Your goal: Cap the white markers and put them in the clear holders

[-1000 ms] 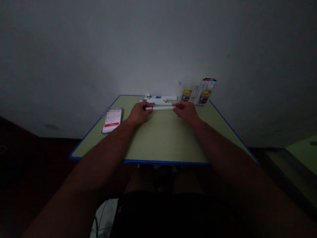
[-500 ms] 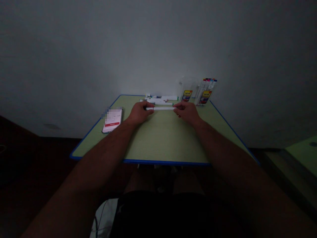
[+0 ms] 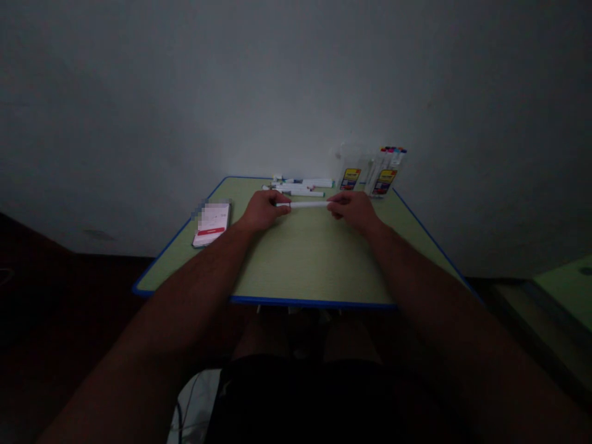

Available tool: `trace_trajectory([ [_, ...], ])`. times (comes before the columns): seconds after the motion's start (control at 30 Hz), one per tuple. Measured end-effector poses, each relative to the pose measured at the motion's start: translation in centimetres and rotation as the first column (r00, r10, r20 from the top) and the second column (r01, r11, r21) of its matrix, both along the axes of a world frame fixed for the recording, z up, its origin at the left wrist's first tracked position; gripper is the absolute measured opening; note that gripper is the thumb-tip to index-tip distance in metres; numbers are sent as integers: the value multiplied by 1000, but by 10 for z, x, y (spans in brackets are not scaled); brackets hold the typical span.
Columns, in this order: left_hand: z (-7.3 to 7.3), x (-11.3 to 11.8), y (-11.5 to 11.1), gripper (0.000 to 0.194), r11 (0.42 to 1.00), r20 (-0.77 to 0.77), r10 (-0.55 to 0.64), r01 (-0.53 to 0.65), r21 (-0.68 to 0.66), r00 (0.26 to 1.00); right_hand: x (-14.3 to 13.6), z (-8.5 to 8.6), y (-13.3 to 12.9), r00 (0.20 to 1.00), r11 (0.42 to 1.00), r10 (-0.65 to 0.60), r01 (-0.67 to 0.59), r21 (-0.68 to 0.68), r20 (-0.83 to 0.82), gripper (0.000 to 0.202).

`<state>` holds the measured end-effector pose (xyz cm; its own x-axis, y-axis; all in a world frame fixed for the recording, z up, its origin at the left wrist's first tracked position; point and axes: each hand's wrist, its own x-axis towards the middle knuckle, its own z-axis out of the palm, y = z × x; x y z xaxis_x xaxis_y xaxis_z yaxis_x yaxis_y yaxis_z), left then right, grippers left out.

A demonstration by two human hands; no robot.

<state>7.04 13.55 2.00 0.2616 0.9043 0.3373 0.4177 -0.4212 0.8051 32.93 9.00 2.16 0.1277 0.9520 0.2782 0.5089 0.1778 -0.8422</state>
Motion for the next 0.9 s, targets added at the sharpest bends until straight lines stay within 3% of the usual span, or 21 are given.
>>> trace_trajectory([
  [0.4, 0, 0, -2, 15, 1000, 75, 1, 1, -18, 997, 4, 2, -3, 982, 997, 82, -82, 12, -167, 13],
  [0.9, 2, 6, -7, 11, 995, 100, -4, 14, -97, 995, 7, 9, -9, 988, 993, 113, -116, -20, -105, 15],
])
